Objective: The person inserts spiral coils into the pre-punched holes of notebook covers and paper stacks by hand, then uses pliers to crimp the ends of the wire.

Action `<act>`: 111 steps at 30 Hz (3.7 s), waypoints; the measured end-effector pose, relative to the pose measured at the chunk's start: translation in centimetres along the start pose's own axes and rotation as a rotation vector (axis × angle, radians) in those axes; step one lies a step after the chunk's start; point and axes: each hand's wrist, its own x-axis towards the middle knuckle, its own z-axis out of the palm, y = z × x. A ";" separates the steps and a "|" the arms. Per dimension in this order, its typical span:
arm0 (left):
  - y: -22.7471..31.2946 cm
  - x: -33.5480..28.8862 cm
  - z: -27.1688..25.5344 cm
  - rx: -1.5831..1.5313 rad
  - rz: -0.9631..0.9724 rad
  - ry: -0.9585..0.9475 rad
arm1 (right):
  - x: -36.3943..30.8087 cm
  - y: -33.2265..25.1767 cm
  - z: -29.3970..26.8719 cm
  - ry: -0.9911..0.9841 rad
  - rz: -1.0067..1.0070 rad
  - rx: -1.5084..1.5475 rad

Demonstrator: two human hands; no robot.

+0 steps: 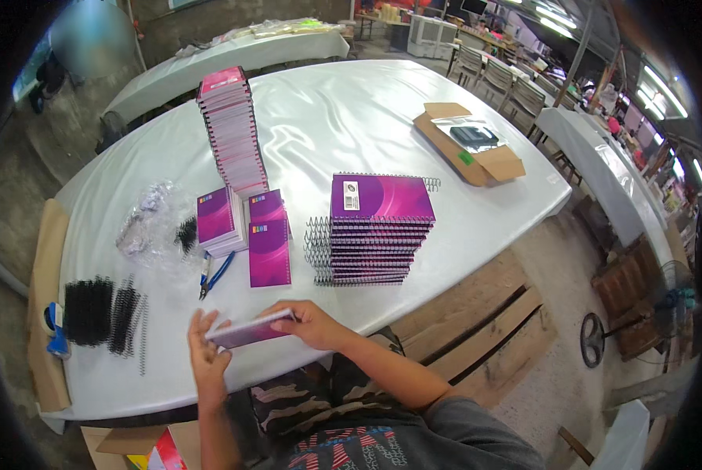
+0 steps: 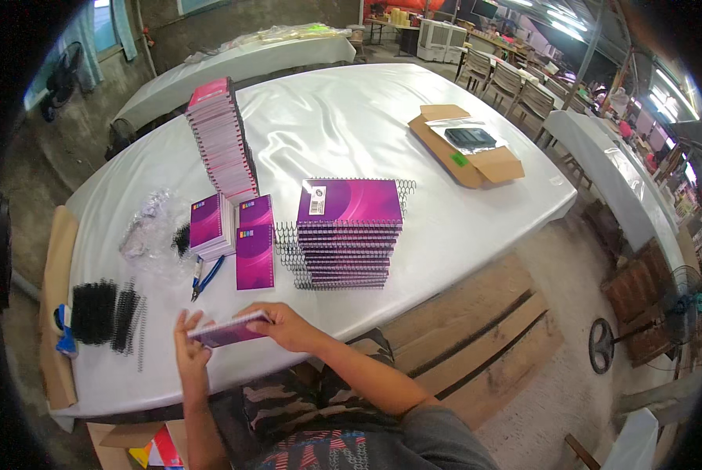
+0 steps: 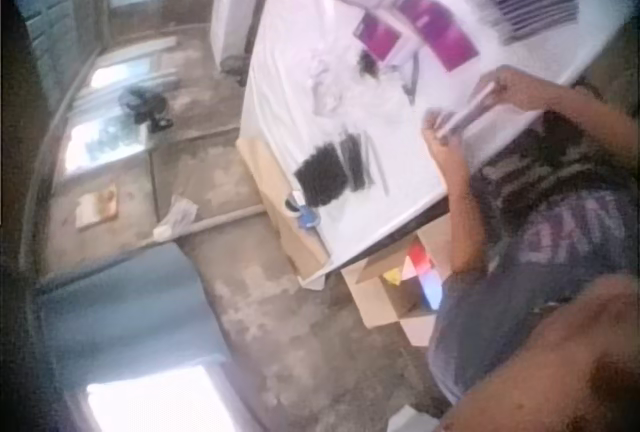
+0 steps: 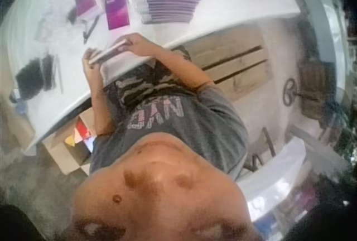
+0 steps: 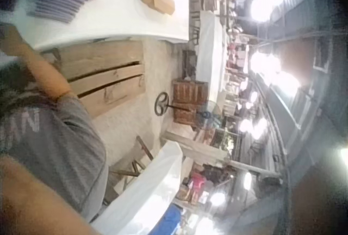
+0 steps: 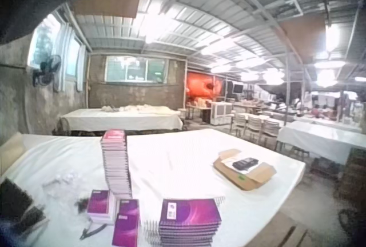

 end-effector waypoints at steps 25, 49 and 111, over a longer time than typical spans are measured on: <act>-4.1 7.6 -15.2 1.634 0.042 0.588 | 0.2 0.1 1.5 0.036 -0.003 -0.426; 1.8 5.6 -8.5 0.665 0.056 0.092 | -0.3 0.6 1.4 0.206 -0.075 -0.408; -4.4 -1.9 -2.4 1.827 0.328 -0.513 | -1.9 1.8 2.2 0.099 -0.241 -0.596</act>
